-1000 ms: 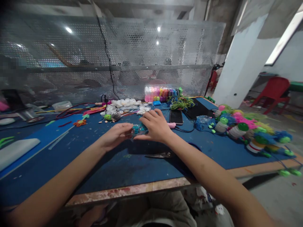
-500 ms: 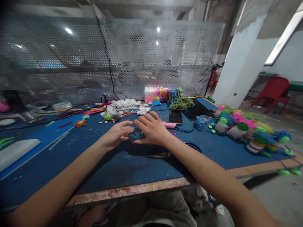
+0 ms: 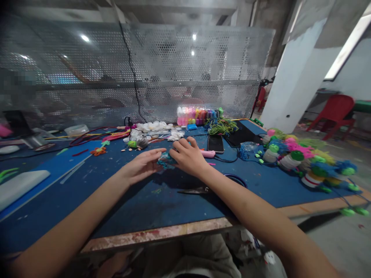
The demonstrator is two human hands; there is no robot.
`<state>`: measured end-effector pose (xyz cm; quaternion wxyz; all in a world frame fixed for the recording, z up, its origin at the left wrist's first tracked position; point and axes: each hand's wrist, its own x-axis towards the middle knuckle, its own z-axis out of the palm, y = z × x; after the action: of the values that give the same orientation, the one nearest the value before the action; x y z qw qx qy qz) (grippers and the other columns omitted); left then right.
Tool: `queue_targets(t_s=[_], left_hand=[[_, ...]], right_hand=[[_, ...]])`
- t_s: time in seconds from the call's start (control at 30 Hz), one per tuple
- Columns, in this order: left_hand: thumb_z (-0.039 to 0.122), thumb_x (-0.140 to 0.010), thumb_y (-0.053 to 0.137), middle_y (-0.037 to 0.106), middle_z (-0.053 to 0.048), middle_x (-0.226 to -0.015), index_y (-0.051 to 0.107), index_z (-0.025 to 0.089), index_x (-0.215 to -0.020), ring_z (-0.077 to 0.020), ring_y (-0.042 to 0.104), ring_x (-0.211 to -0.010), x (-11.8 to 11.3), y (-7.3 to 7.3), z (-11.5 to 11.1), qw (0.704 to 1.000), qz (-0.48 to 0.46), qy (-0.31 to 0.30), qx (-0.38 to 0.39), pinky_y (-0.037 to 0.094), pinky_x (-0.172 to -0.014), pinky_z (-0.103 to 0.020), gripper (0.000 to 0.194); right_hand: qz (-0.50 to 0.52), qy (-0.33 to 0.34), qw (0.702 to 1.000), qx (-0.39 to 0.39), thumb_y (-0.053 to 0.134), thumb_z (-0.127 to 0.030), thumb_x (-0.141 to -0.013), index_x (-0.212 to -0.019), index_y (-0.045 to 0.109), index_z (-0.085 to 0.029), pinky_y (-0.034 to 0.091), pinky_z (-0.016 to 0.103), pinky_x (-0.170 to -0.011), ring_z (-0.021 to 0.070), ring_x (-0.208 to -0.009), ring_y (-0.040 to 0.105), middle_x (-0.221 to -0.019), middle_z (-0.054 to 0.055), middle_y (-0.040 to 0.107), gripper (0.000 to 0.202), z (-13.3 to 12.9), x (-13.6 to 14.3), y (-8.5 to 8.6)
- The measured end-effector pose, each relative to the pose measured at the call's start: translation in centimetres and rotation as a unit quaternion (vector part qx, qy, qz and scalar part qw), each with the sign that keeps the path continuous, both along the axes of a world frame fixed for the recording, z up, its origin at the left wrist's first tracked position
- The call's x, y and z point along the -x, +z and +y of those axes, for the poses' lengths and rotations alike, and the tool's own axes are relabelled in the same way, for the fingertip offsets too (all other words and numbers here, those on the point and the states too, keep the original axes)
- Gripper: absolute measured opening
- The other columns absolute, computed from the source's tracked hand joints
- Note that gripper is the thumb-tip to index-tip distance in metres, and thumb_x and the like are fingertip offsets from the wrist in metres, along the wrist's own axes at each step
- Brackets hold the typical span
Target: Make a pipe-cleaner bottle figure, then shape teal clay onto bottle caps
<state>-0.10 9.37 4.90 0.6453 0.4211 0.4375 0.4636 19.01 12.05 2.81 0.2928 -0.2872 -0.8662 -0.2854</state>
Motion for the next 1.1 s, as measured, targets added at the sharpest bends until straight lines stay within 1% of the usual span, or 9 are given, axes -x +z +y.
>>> queue_targets(t_s=[0.13, 0.3, 0.43, 0.5, 0.57, 0.67, 0.8, 1.0, 1.1], left_hand=[[0.032, -0.067, 0.077, 0.063, 0.0, -0.066, 0.064, 0.014, -0.093, -0.0106, 0.061, -0.058, 0.4, 0.1, 0.0, 0.998, 0.063, -0.029, 0.007, 0.049, -0.055, -0.022, 0.034], [0.026, -0.051, 0.086, 0.063, 0.002, -0.062, 0.059, 0.016, -0.093, -0.0081, 0.058, -0.05, 0.0, 0.0, -0.1, 0.996, 0.087, -0.007, 0.0, 0.038, -0.047, -0.017, 0.051], [0.026, -0.047, 0.086, 0.061, 0.005, -0.057, 0.06, 0.017, -0.088, -0.0092, 0.058, -0.053, 0.0, -0.2, 0.2, 0.995, 0.062, 0.048, -0.065, 0.039, -0.051, -0.018, 0.05], [0.027, -0.05, 0.084, 0.061, 0.006, -0.054, 0.062, 0.017, -0.085, -0.0101, 0.057, -0.054, -0.1, -0.2, 0.1, 0.985, 0.098, 0.067, -0.129, 0.042, -0.057, -0.021, 0.042], [0.028, -0.054, 0.082, 0.063, 0.004, -0.055, 0.064, 0.017, -0.083, -0.0119, 0.058, -0.056, -0.3, -0.2, -0.1, 0.965, 0.161, 0.077, -0.191, 0.043, -0.062, -0.024, 0.035], [0.03, -0.06, 0.077, 0.067, 0.001, -0.061, 0.067, 0.018, -0.086, -0.0144, 0.059, -0.059, -0.7, -0.1, -0.4, 0.946, 0.225, 0.065, -0.225, 0.044, -0.065, -0.026, 0.03], [0.032, -0.064, 0.073, 0.066, 0.001, -0.062, 0.067, 0.018, -0.091, -0.0145, 0.058, -0.059, -1.0, -0.4, -0.5, 0.941, 0.246, 0.039, -0.227, 0.043, -0.064, -0.026, 0.031], [0.038, -0.062, 0.073, 0.064, 0.003, -0.064, 0.056, 0.019, -0.095, -0.0138, 0.058, -0.065, -0.9, -0.5, -0.2, 0.973, 0.157, 0.05, -0.163, 0.043, -0.068, -0.026, 0.041], [0.042, -0.064, 0.072, 0.064, 0.002, -0.067, 0.054, 0.019, -0.093, -0.0144, 0.058, -0.067, -1.2, -0.3, -0.5, 0.968, 0.175, 0.051, -0.172, 0.042, -0.068, -0.026, 0.041]], right_hand=[[-0.016, 0.032, 0.998, -0.06, 0.055, -0.019, -0.087, -0.096, 0.06, -0.021, 0.022, 0.037, -0.088, 0.0207, -0.094, 0.045, -0.1, 0.006, 0.061, 0.01, 0.1, 0.0, -0.3], [-0.02, 0.041, 0.995, -0.084, 0.054, -0.018, -0.088, -0.101, 0.06, -0.02, 0.023, 0.037, -0.086, 0.0204, -0.096, 0.045, -0.105, 0.006, 0.062, 0.015, 0.0, 0.0, -0.3], [0.021, 0.037, 0.999, 0.001, 0.063, -0.05, -0.079, -0.106, 0.06, -0.016, 0.023, 0.04, -0.091, 0.0251, -0.103, 0.045, -0.11, 0.01, 0.061, 0.044, -0.3, 0.3, -0.1], [0.047, 0.037, 0.996, 0.061, 0.057, -0.066, -0.075, -0.104, 0.061, -0.015, 0.023, 0.041, -0.092, 0.0257, -0.102, 0.046, -0.108, 0.011, 0.062, 0.059, -0.6, 0.5, 0.0], [0.059, 0.029, 0.991, 0.117, 0.052, -0.072, -0.075, -0.099, 0.063, -0.015, 0.025, 0.04, -0.09, 0.025, -0.099, 0.047, -0.103, 0.01, 0.063, 0.063, -0.7, 0.7, -0.1], [0.066, -0.002, 0.982, 0.178, 0.056, -0.063, -0.079, -0.094, 0.065, -0.016, 0.026, 0.038, -0.084, 0.024, -0.095, 0.049, -0.096, 0.008, 0.065, 0.05, -0.6, 0.9, -0.4], [0.054, -0.017, 0.975, 0.216, 0.067, -0.047, -0.078, -0.091, 0.067, -0.019, 0.026, 0.034, -0.076, 0.0211, -0.088, 0.049, -0.092, 0.004, 0.065, 0.03, 0.2, 0.9, -1.0], [0.059, -0.035, 0.993, 0.095, 0.069, -0.041, -0.079, -0.074, 0.065, -0.018, 0.023, 0.036, -0.075, 0.0205, -0.085, 0.045, -0.083, 0.004, 0.061, 0.023, 0.4, 0.6, -0.7], [0.039, -0.027, 0.998, 0.037, 0.069, -0.034, -0.08, -0.074, 0.064, -0.019, 0.023, 0.037, -0.076, 0.0213, -0.086, 0.042, -0.084, 0.005, 0.06, 0.017, -0.2, 0.5, -0.2]])
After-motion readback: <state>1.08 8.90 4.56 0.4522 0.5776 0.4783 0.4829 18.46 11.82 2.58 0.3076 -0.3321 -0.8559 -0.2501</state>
